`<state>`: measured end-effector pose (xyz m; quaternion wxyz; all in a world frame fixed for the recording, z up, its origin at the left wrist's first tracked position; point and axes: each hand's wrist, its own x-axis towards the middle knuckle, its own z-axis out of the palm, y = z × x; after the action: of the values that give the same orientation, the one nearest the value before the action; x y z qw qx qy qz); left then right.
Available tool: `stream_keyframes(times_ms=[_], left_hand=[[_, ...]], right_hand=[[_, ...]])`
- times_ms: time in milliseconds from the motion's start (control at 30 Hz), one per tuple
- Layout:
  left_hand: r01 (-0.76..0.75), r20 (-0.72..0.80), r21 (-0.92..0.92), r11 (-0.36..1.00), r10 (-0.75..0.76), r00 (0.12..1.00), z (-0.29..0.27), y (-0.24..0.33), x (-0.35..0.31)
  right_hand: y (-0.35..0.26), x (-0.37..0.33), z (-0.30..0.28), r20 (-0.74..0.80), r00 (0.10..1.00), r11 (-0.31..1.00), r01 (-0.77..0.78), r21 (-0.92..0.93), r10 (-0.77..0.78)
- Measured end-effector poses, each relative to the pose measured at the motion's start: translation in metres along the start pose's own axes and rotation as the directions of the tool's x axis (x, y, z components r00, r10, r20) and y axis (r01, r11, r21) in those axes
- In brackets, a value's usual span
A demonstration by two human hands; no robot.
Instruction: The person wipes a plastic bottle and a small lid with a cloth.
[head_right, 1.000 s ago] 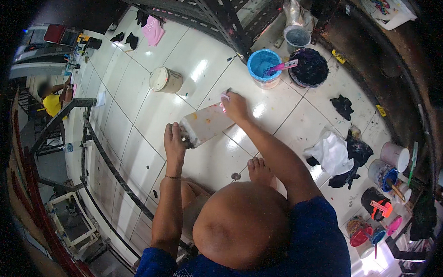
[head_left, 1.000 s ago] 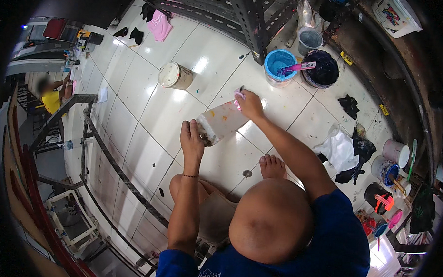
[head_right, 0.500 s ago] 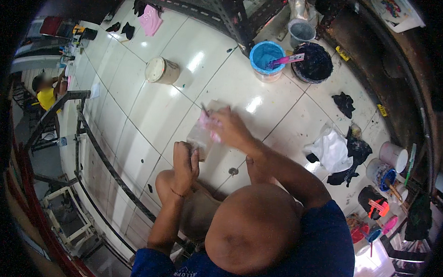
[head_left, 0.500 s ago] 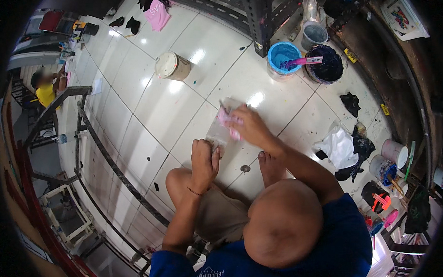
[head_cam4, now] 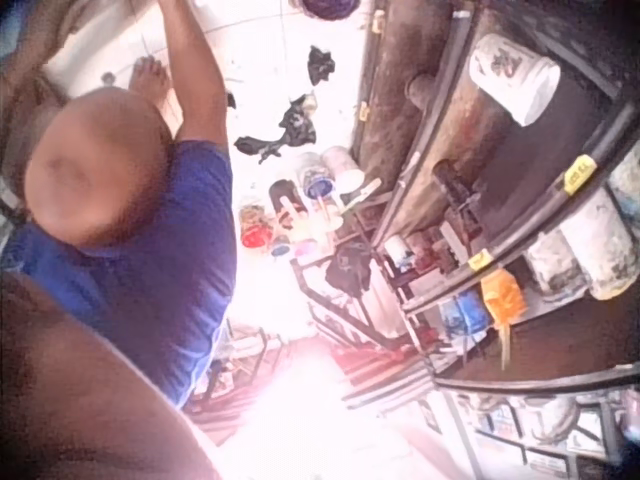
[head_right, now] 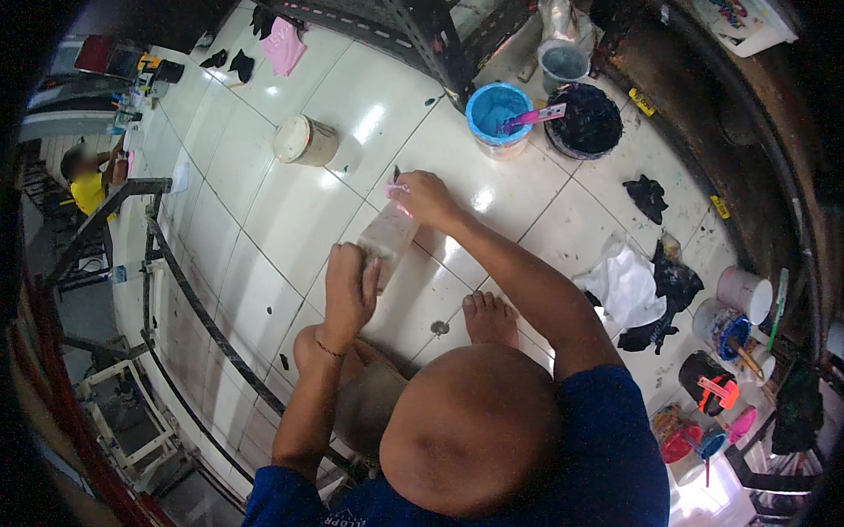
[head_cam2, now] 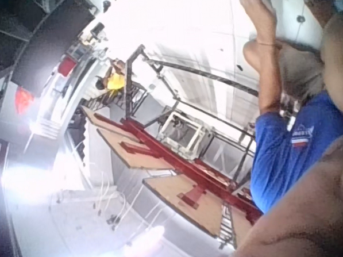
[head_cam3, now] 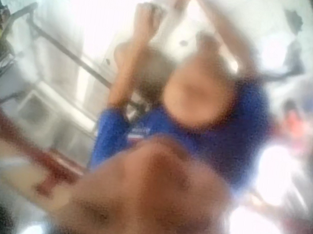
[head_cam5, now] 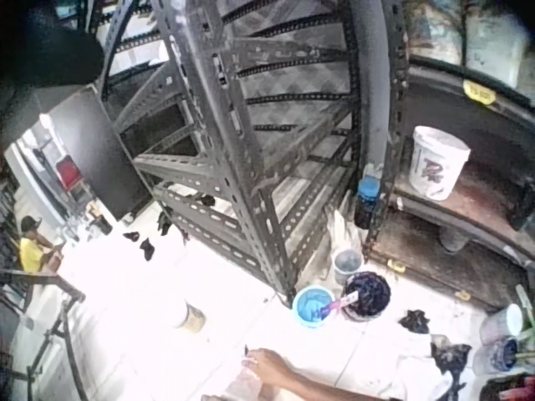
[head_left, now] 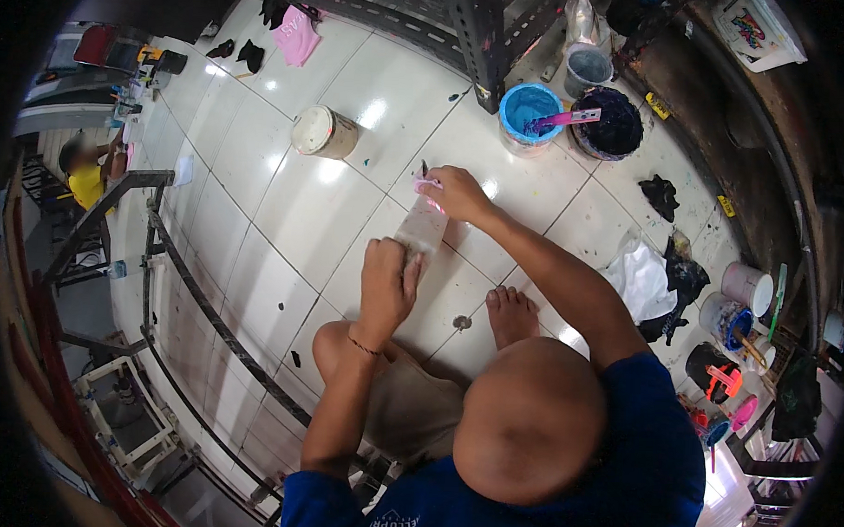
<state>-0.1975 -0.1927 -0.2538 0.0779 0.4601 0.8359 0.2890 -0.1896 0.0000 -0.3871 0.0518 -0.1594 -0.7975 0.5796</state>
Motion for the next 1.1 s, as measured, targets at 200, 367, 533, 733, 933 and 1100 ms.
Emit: stream_keyframes(times_ms=[200, 367, 533, 733, 933, 1100], left_hand=[[0.017, 0.01, 0.016, 1.0, -0.017, 1.0, -0.012, -0.023, -0.007], [0.017, 0.032, -0.01, 1.0, -0.017, 0.999, -0.015, -0.019, 0.004], [0.046, 0.013, 0.016, 0.999, -0.046, 0.999, -0.02, -0.032, -0.02], [0.059, -0.058, -0.039, 0.997, -0.061, 0.996, -0.012, -0.03, -0.024], [0.105, -0.063, -0.027, 0.994, -0.106, 0.992, -0.019, -0.044, -0.051], [0.085, -0.1, -0.069, 0.994, -0.092, 0.991, -0.007, -0.025, -0.041]], right_hand=[[-0.101, -0.051, 0.002, 0.029, 0.977, 0.977, 0.212, -0.02, -0.211], [-0.006, -0.002, 0.001, 0.177, 0.927, 0.938, -0.344, 0.046, 0.332], [-0.092, -0.053, 0.026, 0.027, 0.984, 0.984, 0.179, -0.001, -0.179], [-0.016, -0.02, 0.027, -0.129, 0.985, 0.984, 0.091, -0.152, -0.111], [-0.072, -0.048, 0.049, -0.023, 0.961, 0.961, 0.273, -0.036, -0.274], [0.01, -0.01, 0.021, -0.123, 0.991, 0.978, 0.027, -0.206, -0.053]])
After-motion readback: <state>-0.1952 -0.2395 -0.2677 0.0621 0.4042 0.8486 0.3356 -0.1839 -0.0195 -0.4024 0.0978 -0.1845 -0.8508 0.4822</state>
